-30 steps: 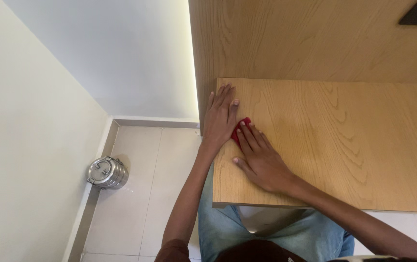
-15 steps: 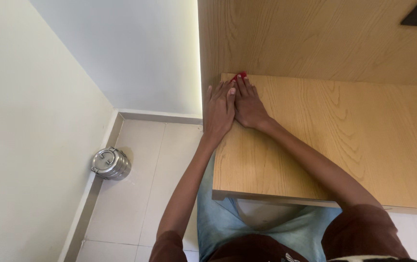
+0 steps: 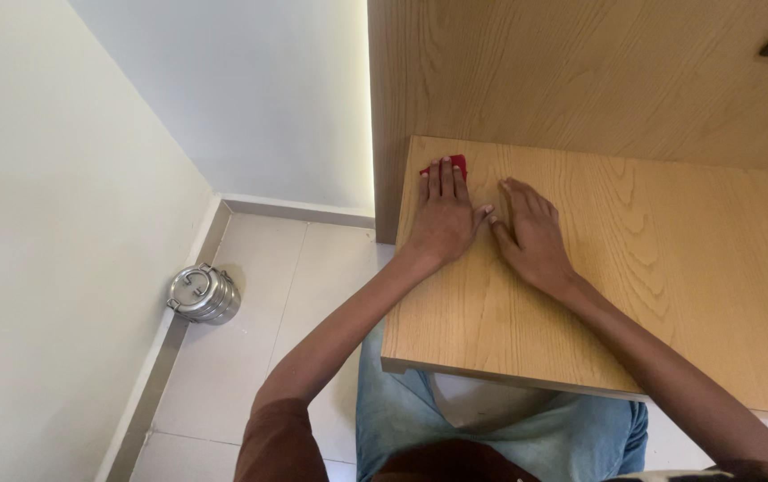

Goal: The person wipes the top surface of a wooden desk with a red cloth after pouring water from a bottle, then sits on the floor to wipe the front panel and edges of the desk drawer.

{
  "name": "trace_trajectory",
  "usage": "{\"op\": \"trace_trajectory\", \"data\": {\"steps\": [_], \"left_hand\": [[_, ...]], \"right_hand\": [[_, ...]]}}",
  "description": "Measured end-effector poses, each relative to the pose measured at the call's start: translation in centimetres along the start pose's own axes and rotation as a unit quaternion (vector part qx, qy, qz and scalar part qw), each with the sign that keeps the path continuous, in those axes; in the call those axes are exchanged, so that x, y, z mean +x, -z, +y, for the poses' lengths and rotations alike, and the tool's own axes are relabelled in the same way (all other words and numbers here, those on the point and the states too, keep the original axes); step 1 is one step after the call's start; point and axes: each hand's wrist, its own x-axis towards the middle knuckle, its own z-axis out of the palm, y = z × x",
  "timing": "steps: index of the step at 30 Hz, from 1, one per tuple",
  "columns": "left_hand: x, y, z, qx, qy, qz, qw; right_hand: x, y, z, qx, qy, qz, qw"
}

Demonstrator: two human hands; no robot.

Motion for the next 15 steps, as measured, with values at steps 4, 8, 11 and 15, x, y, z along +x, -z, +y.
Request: {"op": "trace_trajectory", "data": {"steps": [4, 8, 11, 15], "left_hand": [[2.2, 0.3, -0.5, -0.017, 0.028, -0.058, 0.998], [4.2, 0.1, -1.5, 0.02, 0.012, -0.074, 0.997], [4.2, -0.4, -2.5, 0.036, -0.004, -0.055, 0.998], [2.0, 0.6, -3.4, -0.031, -0.029, -0.041, 0.998]], "right_hand": [[0.0, -0.6, 0.1, -0.067, 0.009, -0.027, 0.997], [-0.1, -0.2, 1.1, 0.011, -0.003, -0.022, 1.0], [0.0, -0.4, 1.3, 0.027, -0.004, -0.014, 1.0], [-0.7, -0.4, 1.1, 0.013, 0.009, -0.013, 1.0]]}}
